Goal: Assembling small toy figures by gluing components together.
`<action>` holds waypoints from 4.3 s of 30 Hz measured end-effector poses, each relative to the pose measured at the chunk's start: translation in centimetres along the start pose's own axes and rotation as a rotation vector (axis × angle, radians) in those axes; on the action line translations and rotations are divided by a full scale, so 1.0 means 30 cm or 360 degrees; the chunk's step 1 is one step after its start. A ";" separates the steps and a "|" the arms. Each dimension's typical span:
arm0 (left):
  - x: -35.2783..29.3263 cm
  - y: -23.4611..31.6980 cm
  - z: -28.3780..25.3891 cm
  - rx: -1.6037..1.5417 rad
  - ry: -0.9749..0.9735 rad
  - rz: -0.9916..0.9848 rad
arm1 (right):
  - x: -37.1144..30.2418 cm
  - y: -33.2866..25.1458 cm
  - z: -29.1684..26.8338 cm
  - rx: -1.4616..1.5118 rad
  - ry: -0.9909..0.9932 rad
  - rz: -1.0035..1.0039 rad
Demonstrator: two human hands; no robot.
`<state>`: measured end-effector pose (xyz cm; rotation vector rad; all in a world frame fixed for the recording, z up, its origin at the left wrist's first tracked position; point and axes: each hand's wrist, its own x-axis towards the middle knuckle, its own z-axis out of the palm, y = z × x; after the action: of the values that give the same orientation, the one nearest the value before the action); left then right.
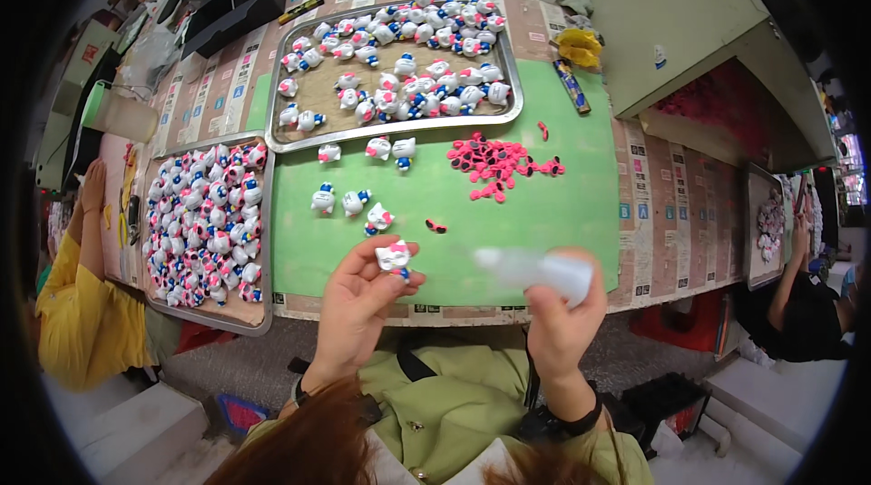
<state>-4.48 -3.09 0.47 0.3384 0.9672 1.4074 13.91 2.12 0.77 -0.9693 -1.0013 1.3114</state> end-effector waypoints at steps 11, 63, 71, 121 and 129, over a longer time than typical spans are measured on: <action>0.006 0.010 -0.061 0.0107 0.0285 0.0160 | 0.182 0.077 -0.139 -0.0832 0.0391 -0.0248; 0.034 -0.086 -0.034 0.0140 0.0017 -0.0244 | 0.058 0.070 0.079 -0.1120 -0.0643 -0.0632; 0.007 -0.021 0.019 0.0043 -0.0182 -0.0194 | 0.022 0.031 0.116 -0.1119 -0.0737 -0.0974; 0.007 -0.087 0.046 0.0752 0.0001 0.0225 | -0.010 0.107 0.070 -0.0422 -0.0679 0.0049; 0.003 -0.082 0.053 0.0706 -0.0014 0.0157 | -0.011 0.109 0.065 -0.0508 -0.0678 0.0001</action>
<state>-1.67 -2.94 -0.39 0.7284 1.2684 1.2685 11.07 1.87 -1.81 -0.9422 -1.5735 1.4175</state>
